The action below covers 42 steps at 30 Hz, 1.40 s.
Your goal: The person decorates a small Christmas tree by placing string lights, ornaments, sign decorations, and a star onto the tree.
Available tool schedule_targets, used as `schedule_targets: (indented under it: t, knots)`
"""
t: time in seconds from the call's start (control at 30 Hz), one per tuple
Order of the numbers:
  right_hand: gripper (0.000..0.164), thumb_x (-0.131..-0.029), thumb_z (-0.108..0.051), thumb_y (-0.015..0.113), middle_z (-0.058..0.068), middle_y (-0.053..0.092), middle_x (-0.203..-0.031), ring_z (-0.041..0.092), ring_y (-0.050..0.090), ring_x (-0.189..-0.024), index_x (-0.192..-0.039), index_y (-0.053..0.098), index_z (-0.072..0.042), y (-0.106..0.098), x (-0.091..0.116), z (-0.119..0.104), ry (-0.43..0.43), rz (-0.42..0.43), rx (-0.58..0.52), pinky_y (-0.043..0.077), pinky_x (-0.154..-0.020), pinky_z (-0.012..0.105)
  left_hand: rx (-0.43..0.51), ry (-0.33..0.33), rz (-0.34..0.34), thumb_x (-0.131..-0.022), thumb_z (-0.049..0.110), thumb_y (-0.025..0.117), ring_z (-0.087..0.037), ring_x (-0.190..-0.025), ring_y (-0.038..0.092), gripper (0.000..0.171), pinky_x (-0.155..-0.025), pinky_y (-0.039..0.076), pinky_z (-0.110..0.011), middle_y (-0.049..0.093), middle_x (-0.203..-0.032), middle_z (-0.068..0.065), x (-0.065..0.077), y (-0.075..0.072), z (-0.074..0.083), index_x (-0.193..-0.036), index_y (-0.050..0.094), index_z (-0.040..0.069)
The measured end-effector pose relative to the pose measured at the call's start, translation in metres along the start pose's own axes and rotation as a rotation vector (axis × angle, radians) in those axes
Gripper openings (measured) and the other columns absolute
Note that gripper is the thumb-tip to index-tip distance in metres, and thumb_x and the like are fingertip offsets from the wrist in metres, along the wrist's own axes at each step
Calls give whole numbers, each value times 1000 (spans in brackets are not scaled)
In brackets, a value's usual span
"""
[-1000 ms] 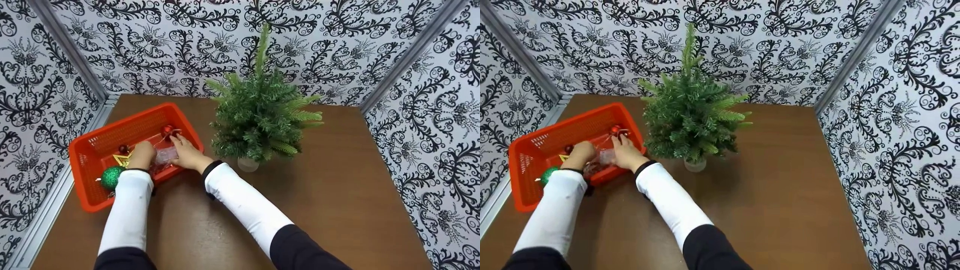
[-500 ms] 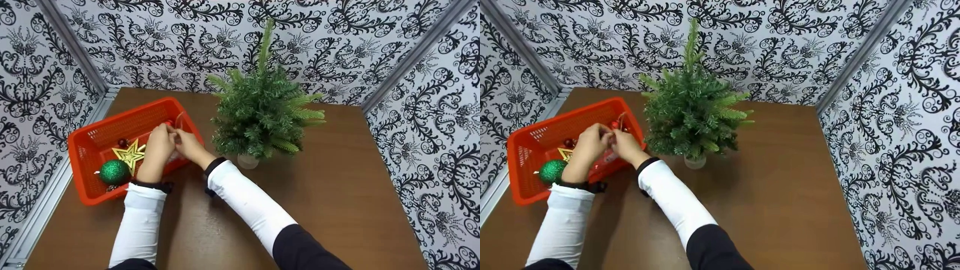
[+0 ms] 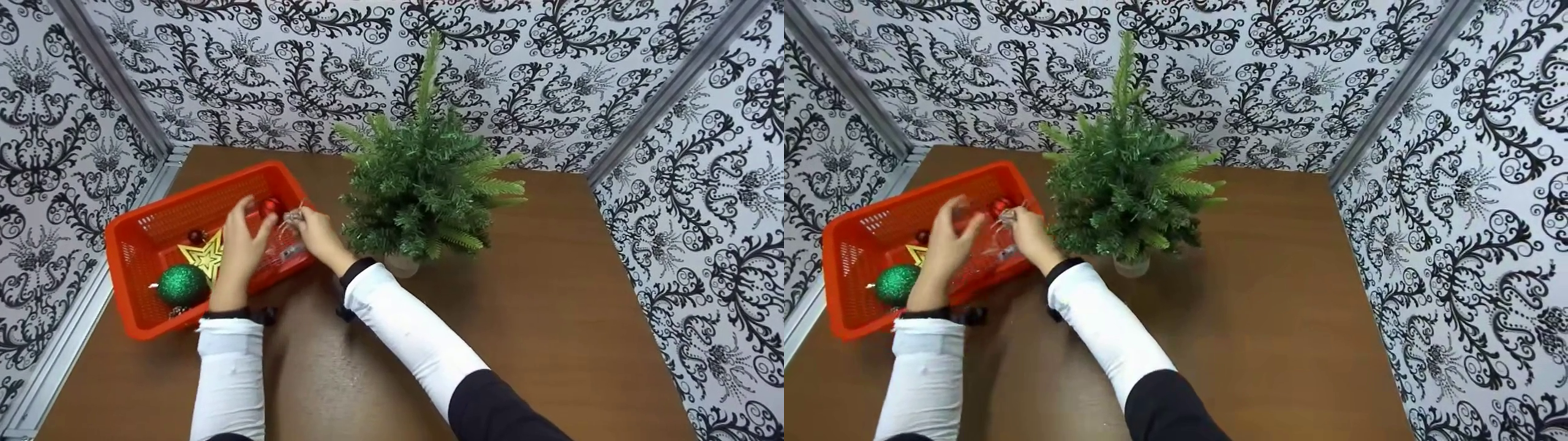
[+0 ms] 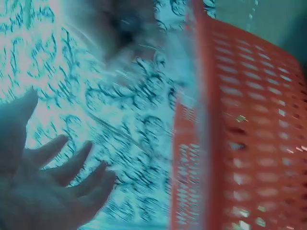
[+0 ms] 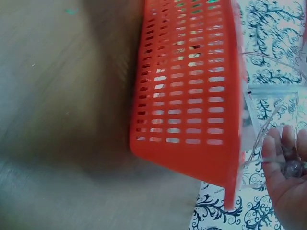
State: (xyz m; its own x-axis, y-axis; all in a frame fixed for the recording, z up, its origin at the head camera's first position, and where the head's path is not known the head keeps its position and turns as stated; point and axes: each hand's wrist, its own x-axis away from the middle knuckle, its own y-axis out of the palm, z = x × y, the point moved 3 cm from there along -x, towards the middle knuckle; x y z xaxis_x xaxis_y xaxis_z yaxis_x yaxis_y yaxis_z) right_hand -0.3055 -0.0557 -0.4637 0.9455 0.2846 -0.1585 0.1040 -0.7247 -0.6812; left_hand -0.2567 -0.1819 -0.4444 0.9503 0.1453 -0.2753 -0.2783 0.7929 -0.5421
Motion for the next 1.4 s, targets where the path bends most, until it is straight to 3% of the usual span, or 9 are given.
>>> schedule_targets:
  t: [0.13,0.23,0.47,0.63,0.77,0.93,1.07,1.23,1.4]
  knots:
    - [16,-88,-17,54,7,66,-83,14,61,-75,-97,60,-5,-4,2,-5,-5,46,-76,45,-64,17,24,8,-245,-80,25,67,-41,-126,23,79,-104,19,-50,26,-135,-30,6,19,-24,-136,20,-7]
    - [17,-87,-16,54,8,66,-79,15,60,-72,-99,61,-5,-8,5,-14,-35,73,-139,45,-64,16,66,26,-332,-76,19,70,-40,-125,28,84,-104,22,-48,27,-136,-30,7,33,-34,-137,18,-6]
    - [19,-87,-12,54,9,66,-95,16,62,-84,-103,61,-5,-27,13,-45,-181,169,-209,45,-71,14,-33,-97,-231,-82,6,57,-38,-108,49,46,-92,37,-47,52,-117,-27,5,29,-33,-126,44,-1]
    - [19,-88,-9,53,8,66,-88,10,58,-70,-106,60,-5,-49,21,-58,-203,215,-343,45,-64,13,-134,-80,-178,-89,19,54,-35,-108,51,37,-88,39,-48,55,-116,-21,9,15,-16,-122,50,3]
    - [20,-88,-8,52,9,66,-86,7,56,-67,-107,58,-4,-66,38,-68,-229,217,-443,47,-62,16,-257,37,-110,-88,25,55,-35,-103,53,37,-82,42,-49,56,-115,-18,19,-1,7,-119,51,5]
    - [21,-88,-7,51,12,65,-90,12,58,-71,-106,57,2,-91,76,-87,-361,257,-466,48,-65,17,-395,302,95,-81,13,63,-33,-80,57,30,-61,45,-45,61,-99,-15,35,-24,47,-110,56,5]
    - [20,-88,-3,51,16,63,-92,19,59,-73,-104,56,6,-118,108,-92,-489,313,-489,49,-65,20,-429,475,193,-75,7,68,-30,-73,57,33,-53,46,-41,61,-91,-12,47,-27,84,-107,59,9]
    - [19,-88,-4,50,20,62,-97,23,60,-91,-101,56,9,-148,151,-80,-655,372,-474,49,-80,31,-409,603,214,-70,5,69,-24,-72,59,33,-52,49,-38,63,-88,-7,70,-12,116,-101,62,15]
    - [24,-90,-14,50,17,62,-95,22,60,-89,-101,58,6,-159,201,-37,-695,396,-392,49,-78,31,-441,742,113,-74,18,66,-13,-63,55,16,-43,43,-26,60,-79,4,103,32,116,-89,64,23]
